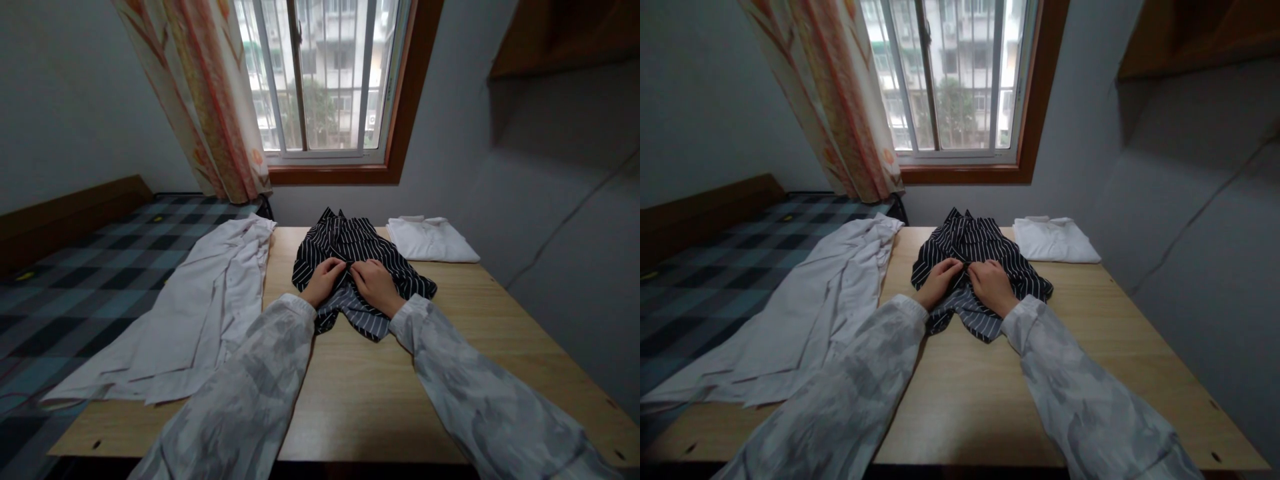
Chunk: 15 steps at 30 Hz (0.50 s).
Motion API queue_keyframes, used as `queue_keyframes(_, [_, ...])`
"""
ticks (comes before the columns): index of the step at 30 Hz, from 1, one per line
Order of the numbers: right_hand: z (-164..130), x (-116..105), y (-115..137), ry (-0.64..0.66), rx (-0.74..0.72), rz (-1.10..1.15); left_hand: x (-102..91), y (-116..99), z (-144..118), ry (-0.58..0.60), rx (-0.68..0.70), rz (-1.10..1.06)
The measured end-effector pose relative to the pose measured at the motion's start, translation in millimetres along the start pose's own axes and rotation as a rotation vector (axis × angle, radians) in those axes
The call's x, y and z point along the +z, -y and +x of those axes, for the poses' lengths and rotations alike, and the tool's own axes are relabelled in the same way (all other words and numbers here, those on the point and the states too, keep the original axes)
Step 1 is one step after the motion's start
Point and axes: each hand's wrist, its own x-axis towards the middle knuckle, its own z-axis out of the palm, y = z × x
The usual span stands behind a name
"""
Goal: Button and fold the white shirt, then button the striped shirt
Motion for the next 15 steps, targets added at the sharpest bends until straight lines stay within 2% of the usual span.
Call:
queue_keyframes(4, [-0.2, 1.4, -1.9, 0.003, 0.026, 0.020, -1.0, 2.2, 1.2, -0.029, -0.030, -0.037])
queue_keyframes(10, [-2.7, 4.2, 2.0, -0.009, 0.020, 0.091, -1.8, 7.1, 1.3, -0.159, 0.005, 0.006])
queue_keyframes(15, [-5.9, -4.4, 5.2, 0.111, 0.020, 0.085, -9.4, 10.6, 4.2, -0.270, -0.021, 0.056])
